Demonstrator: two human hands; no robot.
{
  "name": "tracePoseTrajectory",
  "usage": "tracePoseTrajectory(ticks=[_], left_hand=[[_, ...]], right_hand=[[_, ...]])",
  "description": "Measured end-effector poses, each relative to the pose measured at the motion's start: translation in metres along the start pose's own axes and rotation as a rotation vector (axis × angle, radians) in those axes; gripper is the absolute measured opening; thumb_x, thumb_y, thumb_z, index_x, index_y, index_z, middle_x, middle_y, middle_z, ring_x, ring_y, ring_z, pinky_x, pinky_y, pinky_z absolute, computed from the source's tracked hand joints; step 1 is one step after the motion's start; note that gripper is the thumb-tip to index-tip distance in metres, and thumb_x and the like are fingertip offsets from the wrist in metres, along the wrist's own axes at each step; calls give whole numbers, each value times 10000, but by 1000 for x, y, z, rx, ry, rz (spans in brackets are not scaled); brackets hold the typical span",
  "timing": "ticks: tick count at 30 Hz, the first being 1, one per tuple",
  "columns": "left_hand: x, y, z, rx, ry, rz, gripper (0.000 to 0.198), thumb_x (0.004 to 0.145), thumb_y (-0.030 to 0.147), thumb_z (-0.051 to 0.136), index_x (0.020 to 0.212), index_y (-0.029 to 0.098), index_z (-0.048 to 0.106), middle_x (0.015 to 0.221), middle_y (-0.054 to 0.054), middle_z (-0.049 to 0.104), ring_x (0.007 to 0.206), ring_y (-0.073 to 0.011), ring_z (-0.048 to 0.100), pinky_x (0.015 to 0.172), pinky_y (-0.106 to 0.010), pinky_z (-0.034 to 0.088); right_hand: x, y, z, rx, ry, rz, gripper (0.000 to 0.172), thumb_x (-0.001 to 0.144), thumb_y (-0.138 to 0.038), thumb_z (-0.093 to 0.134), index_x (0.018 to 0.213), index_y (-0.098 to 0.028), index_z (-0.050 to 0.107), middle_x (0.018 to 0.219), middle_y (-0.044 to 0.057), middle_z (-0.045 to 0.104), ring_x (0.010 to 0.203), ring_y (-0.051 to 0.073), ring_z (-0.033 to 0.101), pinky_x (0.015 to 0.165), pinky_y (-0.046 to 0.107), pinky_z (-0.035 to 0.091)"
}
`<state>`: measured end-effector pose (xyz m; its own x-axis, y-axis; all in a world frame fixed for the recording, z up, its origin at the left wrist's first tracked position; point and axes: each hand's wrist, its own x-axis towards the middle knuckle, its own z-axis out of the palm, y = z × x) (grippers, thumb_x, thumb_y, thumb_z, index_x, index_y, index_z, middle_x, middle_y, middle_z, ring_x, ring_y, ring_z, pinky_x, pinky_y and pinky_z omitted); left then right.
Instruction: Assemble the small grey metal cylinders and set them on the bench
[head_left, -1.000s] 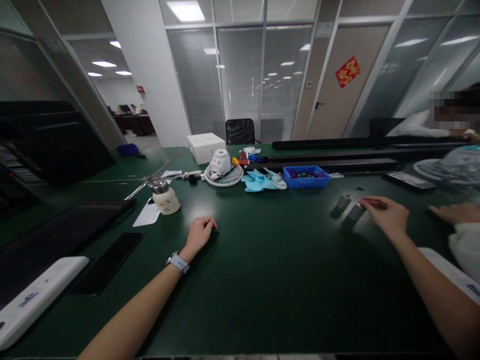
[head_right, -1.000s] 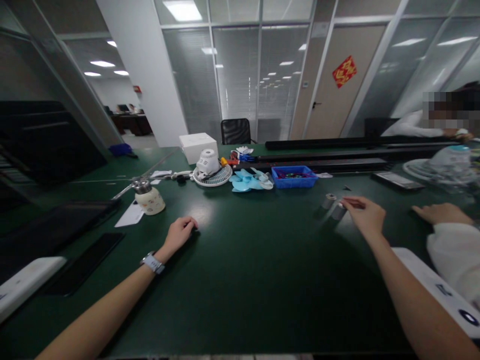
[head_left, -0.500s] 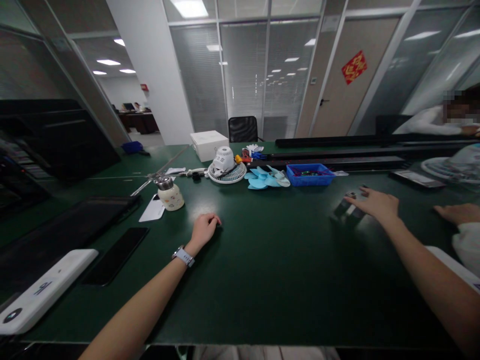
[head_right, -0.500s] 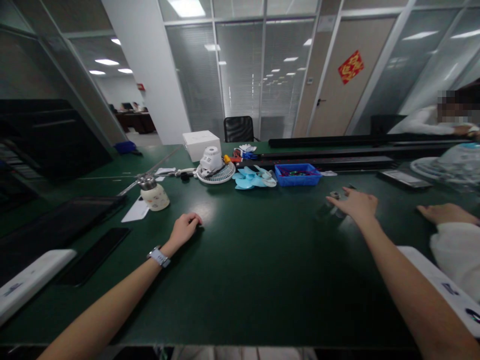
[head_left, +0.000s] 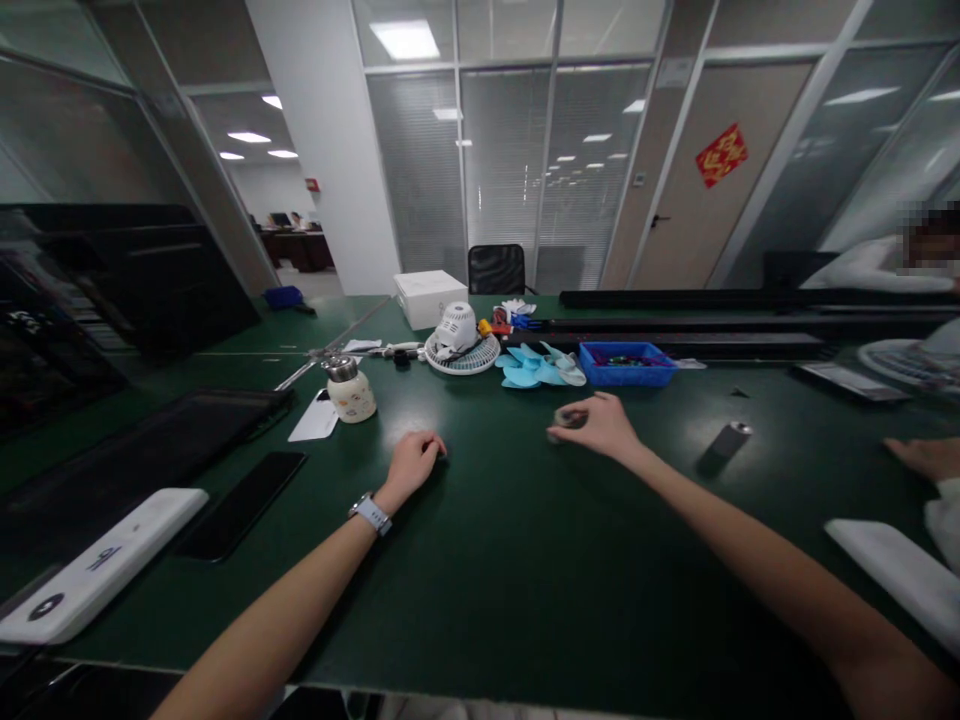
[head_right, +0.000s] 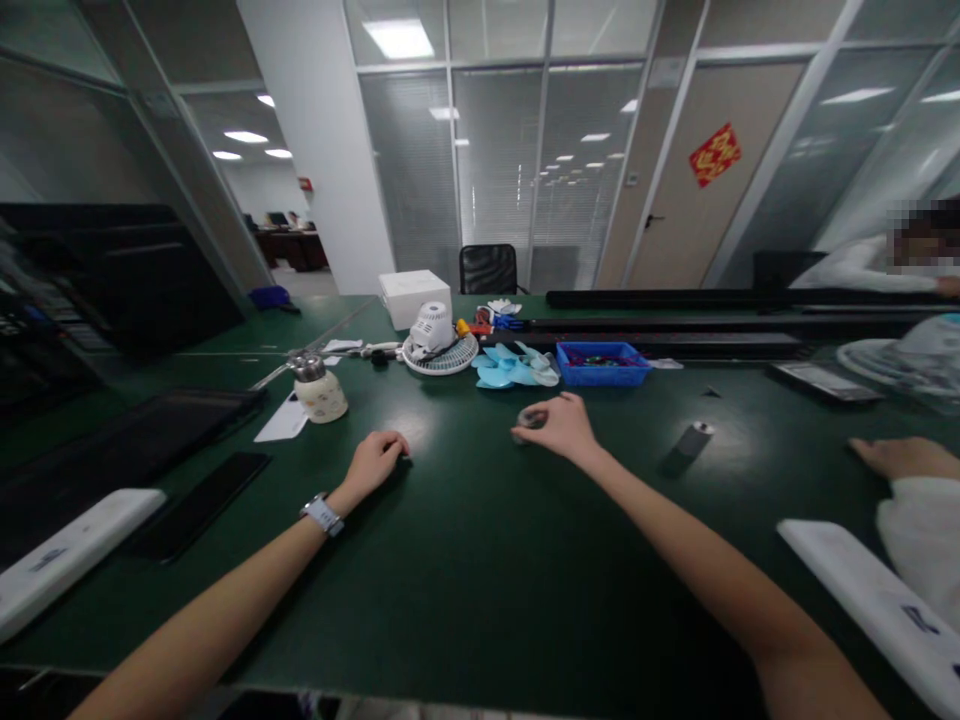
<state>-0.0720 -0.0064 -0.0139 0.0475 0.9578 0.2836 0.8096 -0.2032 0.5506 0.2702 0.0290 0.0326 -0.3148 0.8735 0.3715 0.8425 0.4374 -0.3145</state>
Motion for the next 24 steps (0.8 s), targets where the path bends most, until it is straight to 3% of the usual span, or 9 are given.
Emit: tracePoseTrajectory(ticks=[3, 6, 10, 13, 17, 24], left_hand=[[-2, 3, -3, -26, 16, -2, 301, 802, 224, 404, 665, 201, 671, 715, -27, 654, 794, -193, 564, 777, -303, 415], [-5, 7, -5, -53, 77, 26, 275, 816, 220, 431, 738, 203, 694, 810, -35, 674, 913, -207, 541, 863, -327, 405], [-7, 20, 0, -108, 221, 126, 242, 851, 338, 520, 990, 259, 702, 1102, -40, 620, 1094, -218, 456, 992, -376, 345], [-7, 36, 12, -131, 248, 176, 260, 831, 423, 578, 1022, 298, 703, 1194, -49, 555, 1156, -231, 409, 1024, -396, 324], [-3, 51, 26, -151, 274, 141, 241, 823, 446, 592, 953, 297, 730, 1174, -64, 543, 1152, -246, 404, 1011, -423, 337], [2, 50, 29, -144, 342, 187, 156, 806, 399, 630, 824, 298, 748, 1054, -50, 584, 1086, -237, 435, 968, -423, 380]], right_hand=[[14, -64, 34, 123, -66, -155, 383, 675, -565, 677, 917, -274, 738, 795, 5, 702, 771, 199, 624, 882, 400, 394], [17, -95, 57, 179, -64, -166, 382, 694, -541, 676, 956, -268, 734, 808, 19, 700, 764, 201, 619, 754, 335, 428], [12, -97, 80, 281, -13, -168, 490, 714, -539, 666, 1120, -265, 658, 992, 28, 687, 874, 206, 608, 808, 341, 430], [7, -91, 92, 332, -24, -187, 522, 708, -515, 685, 1140, -228, 621, 1078, 45, 661, 939, 212, 588, 832, 344, 436], [4, -91, 97, 258, -42, -196, 411, 770, -465, 638, 1063, -177, 633, 1019, 80, 660, 928, 219, 580, 833, 355, 440], [1, -93, 97, 171, -13, -219, 430, 798, -437, 616, 1112, -143, 601, 1033, 97, 642, 962, 217, 574, 853, 346, 436]])
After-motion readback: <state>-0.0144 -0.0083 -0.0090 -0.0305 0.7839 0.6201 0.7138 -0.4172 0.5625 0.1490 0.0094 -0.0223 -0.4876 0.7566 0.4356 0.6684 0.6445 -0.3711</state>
